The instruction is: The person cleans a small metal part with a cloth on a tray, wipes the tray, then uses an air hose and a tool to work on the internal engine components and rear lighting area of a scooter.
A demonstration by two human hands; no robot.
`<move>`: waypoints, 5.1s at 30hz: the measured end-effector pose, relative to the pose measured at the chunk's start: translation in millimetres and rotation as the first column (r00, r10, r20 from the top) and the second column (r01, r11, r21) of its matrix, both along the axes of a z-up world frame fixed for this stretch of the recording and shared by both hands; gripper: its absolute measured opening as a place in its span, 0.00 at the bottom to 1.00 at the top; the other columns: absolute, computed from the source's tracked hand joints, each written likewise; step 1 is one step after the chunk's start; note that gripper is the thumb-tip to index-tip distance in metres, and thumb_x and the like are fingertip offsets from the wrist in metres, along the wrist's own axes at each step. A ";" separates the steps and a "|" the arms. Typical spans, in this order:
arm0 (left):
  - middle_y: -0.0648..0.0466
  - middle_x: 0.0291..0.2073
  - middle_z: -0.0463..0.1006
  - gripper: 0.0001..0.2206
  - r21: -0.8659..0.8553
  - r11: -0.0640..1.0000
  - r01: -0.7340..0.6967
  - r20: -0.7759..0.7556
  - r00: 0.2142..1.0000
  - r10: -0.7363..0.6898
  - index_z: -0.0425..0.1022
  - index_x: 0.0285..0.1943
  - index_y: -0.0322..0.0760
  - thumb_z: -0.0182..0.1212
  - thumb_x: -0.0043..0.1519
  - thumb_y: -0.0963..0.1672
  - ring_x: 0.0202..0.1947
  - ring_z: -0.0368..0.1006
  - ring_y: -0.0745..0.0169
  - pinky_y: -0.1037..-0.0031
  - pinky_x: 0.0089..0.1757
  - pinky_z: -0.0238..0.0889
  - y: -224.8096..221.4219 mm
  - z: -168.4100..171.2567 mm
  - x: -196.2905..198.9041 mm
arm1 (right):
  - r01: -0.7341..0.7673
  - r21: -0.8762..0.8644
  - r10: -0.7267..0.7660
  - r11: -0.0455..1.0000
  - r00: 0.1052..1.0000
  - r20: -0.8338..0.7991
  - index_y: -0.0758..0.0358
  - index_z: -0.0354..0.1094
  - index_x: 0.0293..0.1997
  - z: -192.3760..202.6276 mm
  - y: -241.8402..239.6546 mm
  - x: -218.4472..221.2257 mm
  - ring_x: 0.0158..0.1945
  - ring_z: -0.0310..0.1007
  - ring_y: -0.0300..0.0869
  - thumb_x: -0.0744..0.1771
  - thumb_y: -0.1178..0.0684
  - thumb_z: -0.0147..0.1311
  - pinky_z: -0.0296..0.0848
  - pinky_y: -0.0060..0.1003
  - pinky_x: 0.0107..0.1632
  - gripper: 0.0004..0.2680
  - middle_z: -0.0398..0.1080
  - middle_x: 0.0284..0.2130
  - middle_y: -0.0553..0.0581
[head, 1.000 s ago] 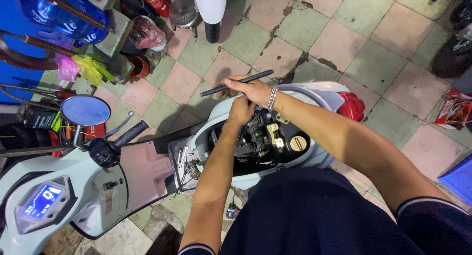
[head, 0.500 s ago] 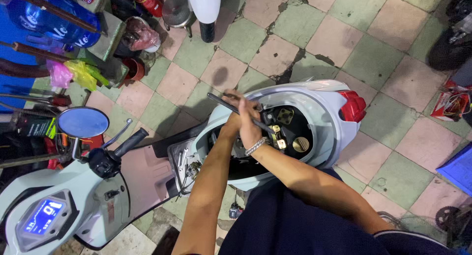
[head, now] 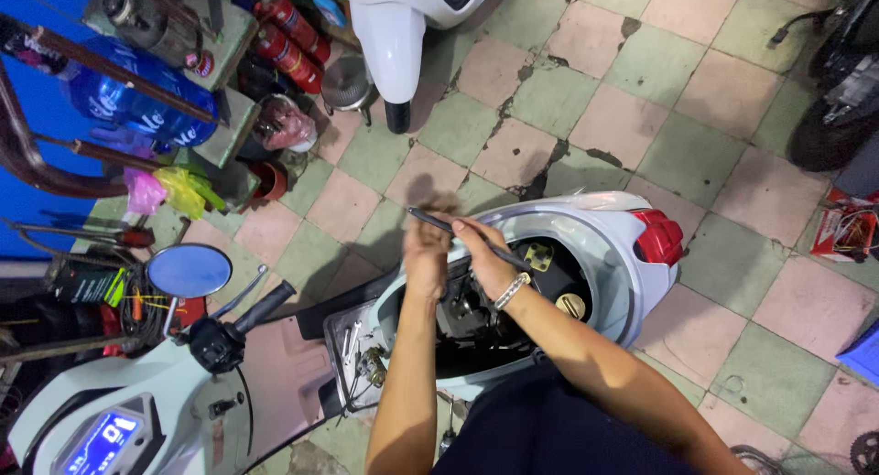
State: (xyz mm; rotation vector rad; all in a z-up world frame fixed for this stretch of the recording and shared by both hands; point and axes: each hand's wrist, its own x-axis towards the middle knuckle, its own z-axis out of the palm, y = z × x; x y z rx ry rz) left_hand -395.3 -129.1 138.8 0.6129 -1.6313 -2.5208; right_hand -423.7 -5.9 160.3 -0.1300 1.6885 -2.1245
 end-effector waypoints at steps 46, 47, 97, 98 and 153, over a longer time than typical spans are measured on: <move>0.51 0.79 0.49 0.30 -0.991 0.114 -0.069 -0.109 0.907 -0.406 0.60 0.76 0.43 0.55 0.61 0.46 0.80 0.43 0.52 0.48 0.76 0.31 148.4 -59.7 6.2 | 0.079 0.521 0.461 0.850 0.366 -0.808 0.49 0.65 0.67 45.8 30.9 -3.7 0.78 0.31 0.67 0.60 0.44 0.71 0.36 0.70 0.73 0.28 0.37 0.75 0.73; 0.42 0.73 0.62 0.24 -0.908 0.412 -0.080 -0.223 0.924 -0.311 0.69 0.68 0.41 0.58 0.62 0.48 0.74 0.55 0.42 0.50 0.70 0.42 141.5 -65.1 31.0 | 0.023 0.458 0.408 0.889 0.415 -0.813 0.54 0.57 0.73 32.9 29.8 -4.6 0.78 0.26 0.68 0.60 0.43 0.72 0.35 0.66 0.75 0.34 0.32 0.76 0.74; 0.49 0.38 0.84 0.12 -0.198 0.933 -0.300 -0.009 0.952 0.305 0.78 0.50 0.29 0.60 0.63 0.44 0.39 0.80 0.59 0.69 0.44 0.73 -44.0 -185.8 141.3 | 0.013 0.447 0.326 0.894 0.665 -0.672 0.62 0.64 0.59 20.0 59.8 -16.5 0.60 0.67 0.46 0.66 0.49 0.68 0.63 0.34 0.65 0.19 0.71 0.53 0.60; 0.48 0.41 0.84 0.13 -0.292 0.945 -0.148 -0.005 0.988 0.153 0.78 0.51 0.29 0.65 0.63 0.44 0.42 0.80 0.56 0.68 0.46 0.73 -19.8 -162.2 120.5 | -0.028 0.326 0.237 0.945 0.744 -0.625 0.63 0.59 0.61 16.8 54.3 -8.4 0.61 0.62 0.48 0.66 0.45 0.62 0.60 0.35 0.65 0.21 0.67 0.55 0.63; 0.46 0.48 0.80 0.11 -0.908 0.419 -0.001 -0.153 0.931 -0.330 0.78 0.50 0.38 0.70 0.61 0.44 0.47 0.78 0.41 0.61 0.50 0.72 18.0 -70.2 -15.2 | -0.109 0.958 0.859 -0.264 0.425 0.285 0.62 0.77 0.45 158.2 6.4 -76.7 0.43 0.80 0.56 0.63 0.53 0.60 0.77 0.49 0.47 0.10 0.79 0.37 0.66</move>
